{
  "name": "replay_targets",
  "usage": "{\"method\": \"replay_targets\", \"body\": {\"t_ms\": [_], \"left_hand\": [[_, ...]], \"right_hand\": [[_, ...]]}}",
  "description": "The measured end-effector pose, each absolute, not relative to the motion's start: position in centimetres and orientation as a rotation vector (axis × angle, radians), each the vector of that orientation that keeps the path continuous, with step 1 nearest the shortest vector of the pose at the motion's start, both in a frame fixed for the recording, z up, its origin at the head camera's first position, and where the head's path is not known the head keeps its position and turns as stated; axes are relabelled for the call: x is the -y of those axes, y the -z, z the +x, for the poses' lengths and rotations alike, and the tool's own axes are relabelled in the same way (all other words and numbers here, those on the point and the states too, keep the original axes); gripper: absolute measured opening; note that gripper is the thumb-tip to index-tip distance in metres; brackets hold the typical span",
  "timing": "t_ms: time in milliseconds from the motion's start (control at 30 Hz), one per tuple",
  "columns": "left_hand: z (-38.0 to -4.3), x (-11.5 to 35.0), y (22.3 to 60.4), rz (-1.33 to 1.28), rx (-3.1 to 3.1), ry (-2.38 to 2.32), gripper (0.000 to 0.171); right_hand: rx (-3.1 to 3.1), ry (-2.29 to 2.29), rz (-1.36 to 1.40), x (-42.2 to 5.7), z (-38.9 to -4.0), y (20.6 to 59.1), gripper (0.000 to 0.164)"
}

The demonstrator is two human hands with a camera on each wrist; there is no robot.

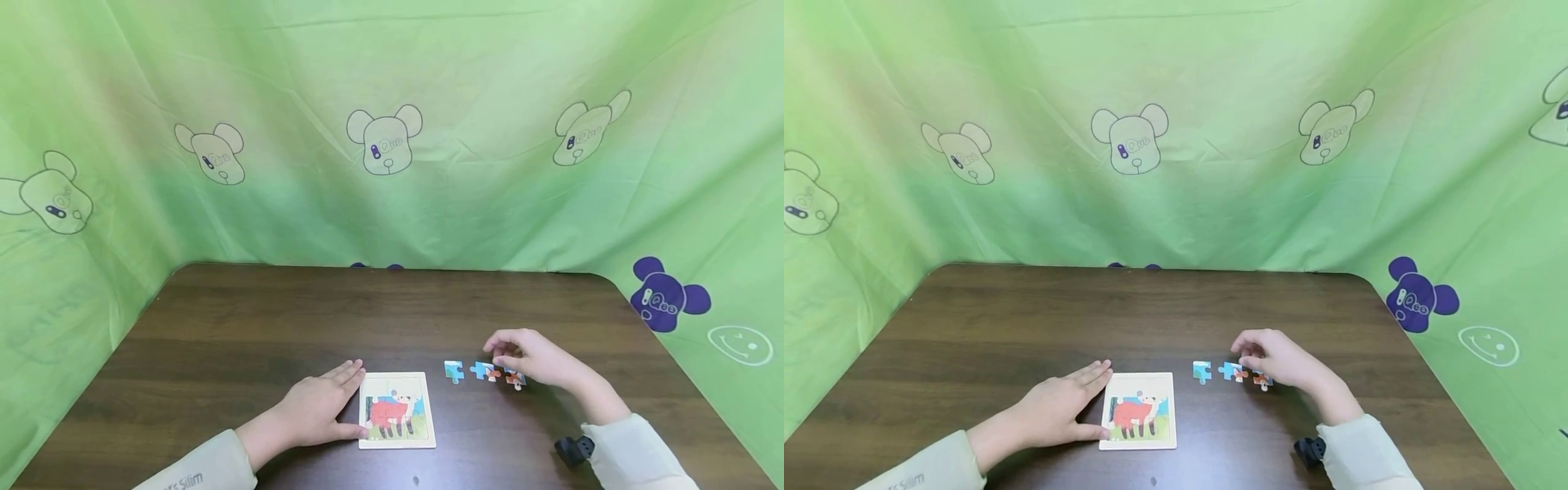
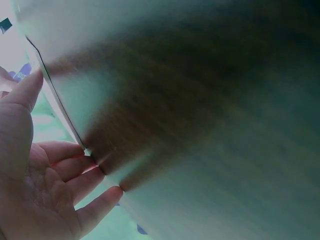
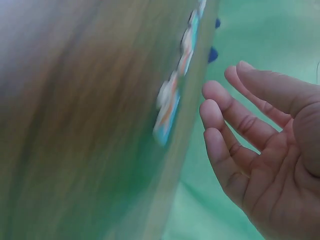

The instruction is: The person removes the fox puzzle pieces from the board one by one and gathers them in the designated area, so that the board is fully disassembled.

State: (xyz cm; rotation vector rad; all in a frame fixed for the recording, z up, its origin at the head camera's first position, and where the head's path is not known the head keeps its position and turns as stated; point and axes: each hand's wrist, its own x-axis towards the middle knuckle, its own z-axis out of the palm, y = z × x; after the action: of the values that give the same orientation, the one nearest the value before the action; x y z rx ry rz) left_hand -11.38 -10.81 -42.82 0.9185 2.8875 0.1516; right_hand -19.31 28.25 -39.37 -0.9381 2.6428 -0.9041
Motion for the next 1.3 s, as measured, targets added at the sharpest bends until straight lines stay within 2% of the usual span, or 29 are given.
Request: {"method": "replay_targets", "body": {"t_ms": [267, 667, 1300], "left_hand": [[-11.1, 10.8, 42.8, 0.922, -2.892, -0.156, 0.092], [-11.2, 10.8, 42.7, 0.927, -2.886, -0.169, 0.091], [-11.5, 10.9, 42.7, 0.934, -2.879, -0.197, 0.092]], "right_hand": [[-2.505, 0.957, -0.939, -24.2, -19.4, 39.3, 0.014], [-2.447, 0.862, -1.139, -18.3, -19.1, 39.4, 0.013], [-2.346, 0.665, -1.307, -12.7, -17.8, 39.5, 0.014]]}}
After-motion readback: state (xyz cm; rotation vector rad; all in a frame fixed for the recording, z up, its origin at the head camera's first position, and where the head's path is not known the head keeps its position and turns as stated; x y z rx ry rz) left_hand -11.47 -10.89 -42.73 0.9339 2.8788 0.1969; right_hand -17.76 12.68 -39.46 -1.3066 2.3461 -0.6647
